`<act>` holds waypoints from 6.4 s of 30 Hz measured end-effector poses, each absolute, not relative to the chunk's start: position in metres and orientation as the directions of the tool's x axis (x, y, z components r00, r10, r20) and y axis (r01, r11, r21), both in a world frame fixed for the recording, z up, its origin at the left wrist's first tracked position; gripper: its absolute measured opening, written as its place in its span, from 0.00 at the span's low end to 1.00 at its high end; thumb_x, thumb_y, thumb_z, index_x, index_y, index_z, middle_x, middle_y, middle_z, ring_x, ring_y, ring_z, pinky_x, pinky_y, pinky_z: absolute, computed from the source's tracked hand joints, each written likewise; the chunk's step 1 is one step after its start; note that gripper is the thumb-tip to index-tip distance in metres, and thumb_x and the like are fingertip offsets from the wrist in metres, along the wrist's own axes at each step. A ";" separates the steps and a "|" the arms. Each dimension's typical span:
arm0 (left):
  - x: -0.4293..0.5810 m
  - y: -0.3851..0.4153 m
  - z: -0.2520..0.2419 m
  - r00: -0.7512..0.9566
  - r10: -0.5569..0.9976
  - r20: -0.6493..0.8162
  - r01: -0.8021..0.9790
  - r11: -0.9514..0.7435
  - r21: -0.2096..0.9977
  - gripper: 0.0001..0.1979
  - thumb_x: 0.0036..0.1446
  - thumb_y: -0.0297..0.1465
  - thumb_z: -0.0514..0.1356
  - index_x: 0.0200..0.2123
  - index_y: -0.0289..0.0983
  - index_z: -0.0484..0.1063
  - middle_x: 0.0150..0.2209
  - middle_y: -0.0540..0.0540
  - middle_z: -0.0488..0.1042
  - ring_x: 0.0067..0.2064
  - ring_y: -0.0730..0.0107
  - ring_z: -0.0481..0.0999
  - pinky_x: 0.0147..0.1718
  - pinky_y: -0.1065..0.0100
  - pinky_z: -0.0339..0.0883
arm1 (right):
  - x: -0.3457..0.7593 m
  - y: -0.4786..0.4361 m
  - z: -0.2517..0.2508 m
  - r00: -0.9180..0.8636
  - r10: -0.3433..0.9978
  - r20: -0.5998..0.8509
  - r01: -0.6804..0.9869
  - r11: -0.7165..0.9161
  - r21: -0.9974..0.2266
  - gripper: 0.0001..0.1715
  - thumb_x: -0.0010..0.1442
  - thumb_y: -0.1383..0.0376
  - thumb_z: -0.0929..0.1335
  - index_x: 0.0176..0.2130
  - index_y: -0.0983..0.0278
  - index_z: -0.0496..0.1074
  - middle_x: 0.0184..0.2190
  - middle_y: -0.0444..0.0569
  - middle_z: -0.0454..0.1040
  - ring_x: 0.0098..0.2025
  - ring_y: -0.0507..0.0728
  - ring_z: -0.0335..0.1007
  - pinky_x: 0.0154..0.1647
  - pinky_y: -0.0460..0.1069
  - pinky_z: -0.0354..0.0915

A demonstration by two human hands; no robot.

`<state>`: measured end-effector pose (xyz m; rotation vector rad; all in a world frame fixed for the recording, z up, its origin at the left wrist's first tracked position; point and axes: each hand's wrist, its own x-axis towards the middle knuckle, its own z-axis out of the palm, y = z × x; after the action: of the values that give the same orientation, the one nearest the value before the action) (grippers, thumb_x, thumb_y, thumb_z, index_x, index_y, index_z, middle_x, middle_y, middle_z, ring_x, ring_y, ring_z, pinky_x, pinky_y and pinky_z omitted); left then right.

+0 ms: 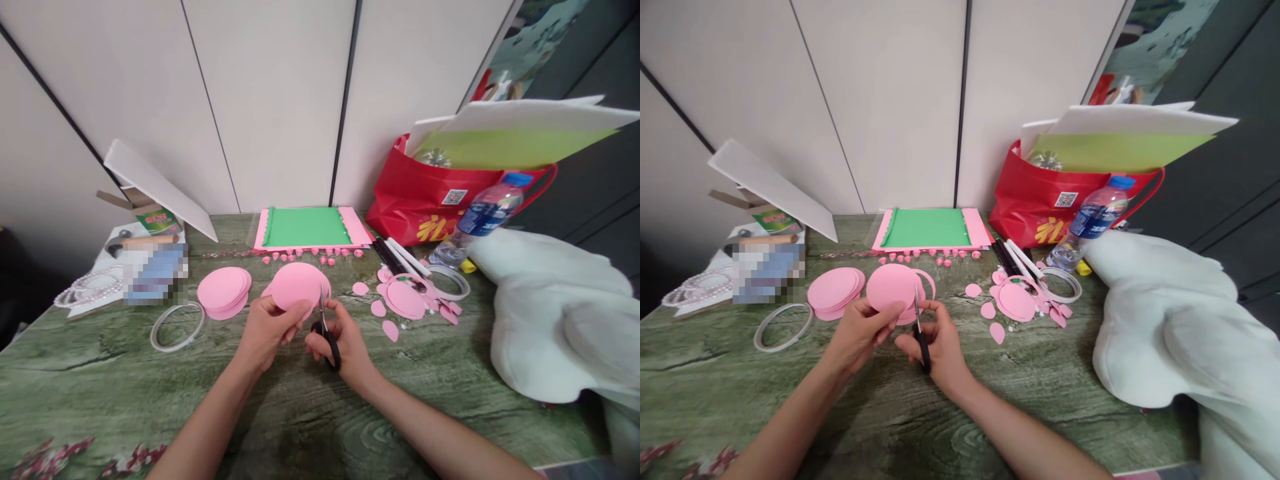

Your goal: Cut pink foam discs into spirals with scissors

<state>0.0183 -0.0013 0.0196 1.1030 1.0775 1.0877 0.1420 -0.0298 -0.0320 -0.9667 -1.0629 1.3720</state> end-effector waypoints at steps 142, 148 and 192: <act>0.014 -0.001 0.020 0.259 0.963 -0.070 -0.002 0.073 0.997 0.12 0.46 0.34 0.63 0.19 0.33 0.67 0.13 0.55 0.65 0.10 0.86 0.55 0.08 0.80 0.43 | 0.139 -0.029 -0.033 -0.062 0.992 0.107 -0.382 0.076 -0.921 0.33 0.42 0.57 0.75 0.41 0.60 0.56 0.21 0.36 0.63 0.23 0.49 0.59 0.24 0.44 0.56; 0.013 0.000 0.019 0.245 0.967 -0.065 -0.003 0.068 0.998 0.12 0.47 0.34 0.63 0.19 0.33 0.67 0.13 0.55 0.65 0.10 0.86 0.54 0.08 0.80 0.42 | 0.141 -0.029 -0.032 -0.062 0.995 0.083 -0.336 0.058 -0.940 0.31 0.43 0.56 0.74 0.41 0.59 0.57 0.19 0.35 0.63 0.18 0.48 0.56 0.20 0.43 0.52; 0.012 0.002 0.018 0.213 0.975 -0.059 0.026 0.055 0.998 0.14 0.44 0.35 0.65 0.18 0.34 0.66 0.12 0.57 0.59 0.13 0.85 0.52 0.12 0.77 0.41 | 0.145 -0.027 -0.030 -0.089 0.994 0.066 -0.311 0.035 -0.950 0.31 0.43 0.57 0.74 0.41 0.60 0.56 0.18 0.33 0.62 0.18 0.47 0.53 0.20 0.43 0.50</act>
<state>0.0120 0.0021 0.0178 1.2762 1.0904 0.9990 0.1447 -0.0270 -0.0299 -0.8896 -1.0669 1.3748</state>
